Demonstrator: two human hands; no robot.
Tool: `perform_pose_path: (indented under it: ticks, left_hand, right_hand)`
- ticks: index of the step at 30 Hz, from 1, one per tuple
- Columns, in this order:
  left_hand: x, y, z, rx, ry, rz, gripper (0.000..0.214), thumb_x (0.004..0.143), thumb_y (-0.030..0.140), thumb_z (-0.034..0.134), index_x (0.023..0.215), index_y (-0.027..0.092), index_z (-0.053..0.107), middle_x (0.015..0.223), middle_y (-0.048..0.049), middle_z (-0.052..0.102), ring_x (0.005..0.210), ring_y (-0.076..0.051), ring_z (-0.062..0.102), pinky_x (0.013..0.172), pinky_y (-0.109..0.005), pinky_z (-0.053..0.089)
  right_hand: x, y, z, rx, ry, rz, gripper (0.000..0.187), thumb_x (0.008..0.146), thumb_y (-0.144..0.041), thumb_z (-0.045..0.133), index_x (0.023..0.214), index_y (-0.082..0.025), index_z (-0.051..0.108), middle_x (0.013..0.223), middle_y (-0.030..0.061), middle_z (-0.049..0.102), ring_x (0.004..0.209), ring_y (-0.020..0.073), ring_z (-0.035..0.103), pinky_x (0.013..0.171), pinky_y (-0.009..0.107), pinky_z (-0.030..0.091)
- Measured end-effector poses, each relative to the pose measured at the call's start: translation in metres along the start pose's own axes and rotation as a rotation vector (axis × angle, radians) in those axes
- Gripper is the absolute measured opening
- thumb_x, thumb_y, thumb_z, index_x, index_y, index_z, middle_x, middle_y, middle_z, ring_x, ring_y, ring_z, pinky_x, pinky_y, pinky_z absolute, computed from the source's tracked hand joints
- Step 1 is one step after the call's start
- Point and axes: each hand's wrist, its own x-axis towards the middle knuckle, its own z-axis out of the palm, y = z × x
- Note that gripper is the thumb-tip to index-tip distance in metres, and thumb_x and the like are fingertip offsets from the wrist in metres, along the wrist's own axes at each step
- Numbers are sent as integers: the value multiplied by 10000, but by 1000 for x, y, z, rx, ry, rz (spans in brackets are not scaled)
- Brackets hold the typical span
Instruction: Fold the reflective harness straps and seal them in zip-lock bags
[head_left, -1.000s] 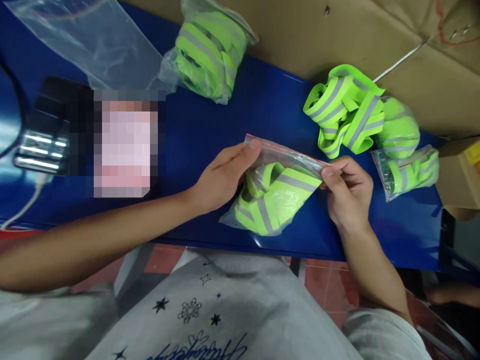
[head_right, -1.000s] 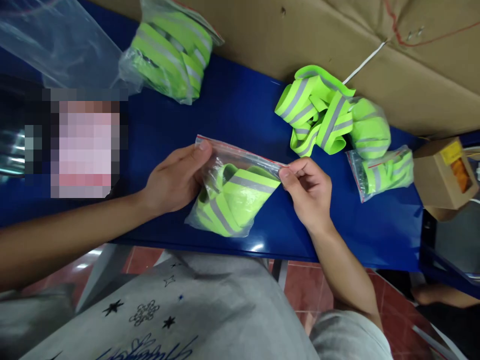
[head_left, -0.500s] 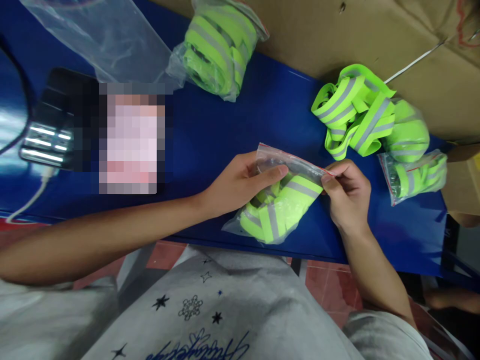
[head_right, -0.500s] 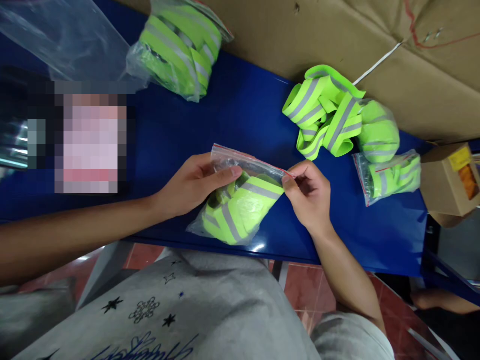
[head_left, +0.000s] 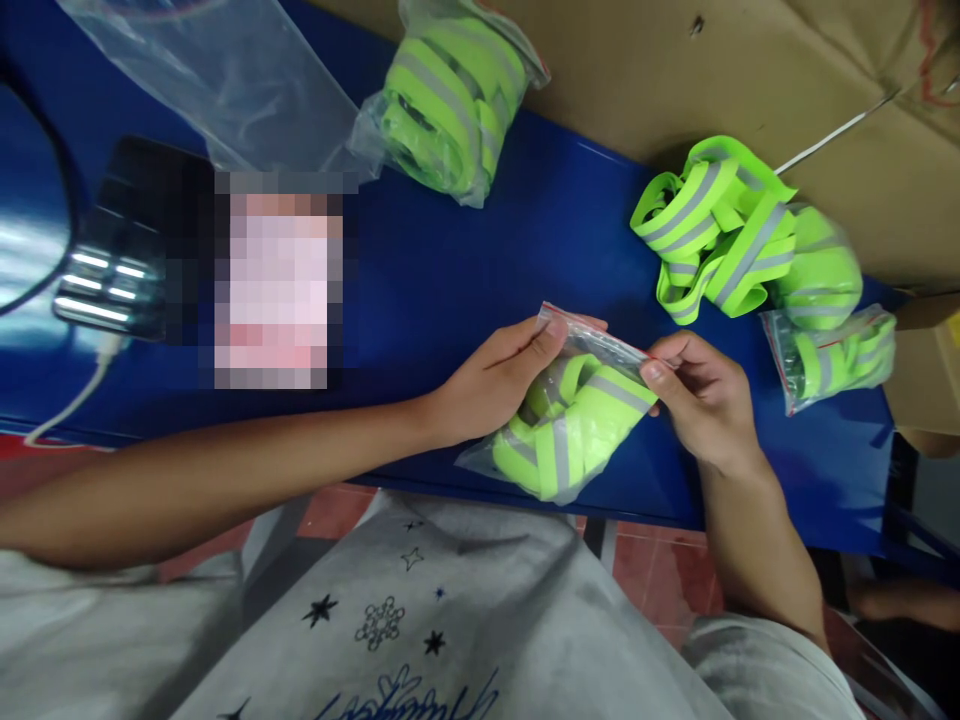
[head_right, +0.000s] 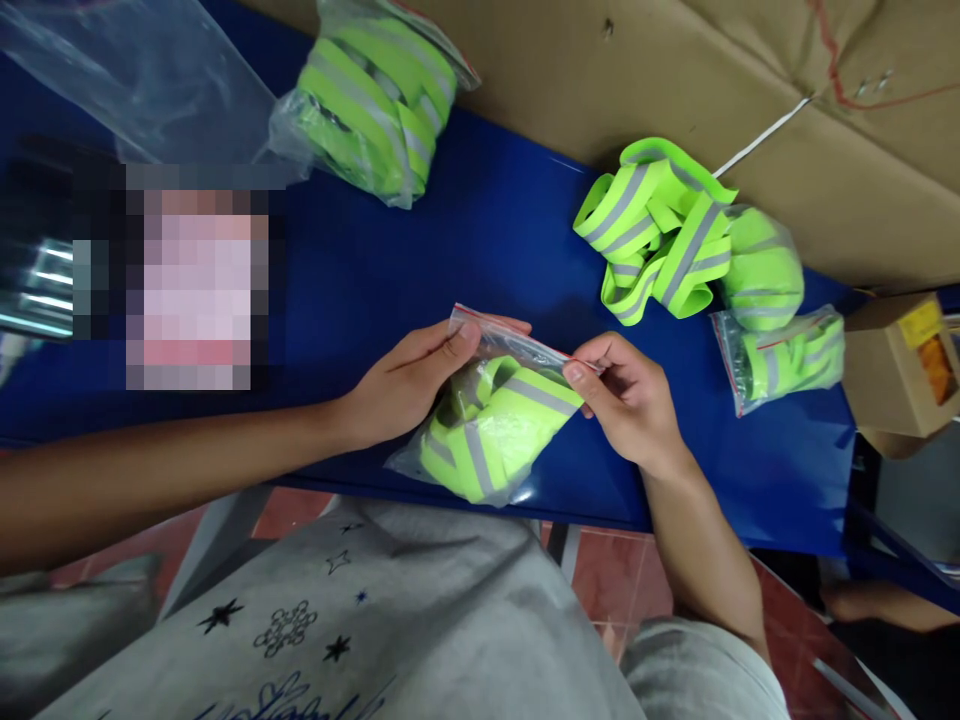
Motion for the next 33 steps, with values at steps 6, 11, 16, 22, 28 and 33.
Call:
perform_pose_path:
  ticks: [6,11,16,22,28,33]
  left_hand:
    - [0,1,-1,38,-24,-6,480,1087,538,455,1315,210,719,1294,-68,768,1216,-218,722,995,-311,614]
    - [-2,1,-2,112,-56,61,453,1098,497,450,1308,211,732,1329,-73,750,1245,-202,694,1100,-321,555]
    - [-3,1,1,98,-123,33,477,1095,504,441,1343,204,716,1233,-76,773,1182,-195,705,1035,-308,574]
    - [-3,-1,2,216,15,121,399,1089,465,480,1135,183,758,1042,-58,771,951,-150,703,846,-256,561]
    - [-3,1,2,319,100,112,319,1046,402,585,1036,142,770,785,-5,701,682,-99,593,614,-219,440]
    - [-4,-1,5,272,21,117,277,1046,339,575,1056,138,765,960,-41,786,831,-119,690,738,-216,515]
  right_hand:
    - [-1,1,-2,-14,22,14,182,919,-362,780,845,-225,686,661,-28,623,489,96,534,409,220,431]
    - [0,-1,-1,-73,3,-2,100,900,-297,765,862,-217,720,686,-22,630,556,92,519,475,212,386]
    - [-1,-5,6,-12,-89,85,109,902,-279,728,838,-196,701,704,-17,631,581,88,517,508,215,375]
    - [-3,-8,14,-60,-21,64,145,891,-203,681,760,-196,621,620,-39,543,518,69,435,476,219,296]
    - [-1,-6,17,-55,-67,44,71,905,-231,698,852,-203,660,701,-31,600,569,73,487,513,222,347]
    - [-1,-7,19,-62,-98,47,116,883,-186,683,784,-195,624,674,-41,562,561,67,456,508,225,338]
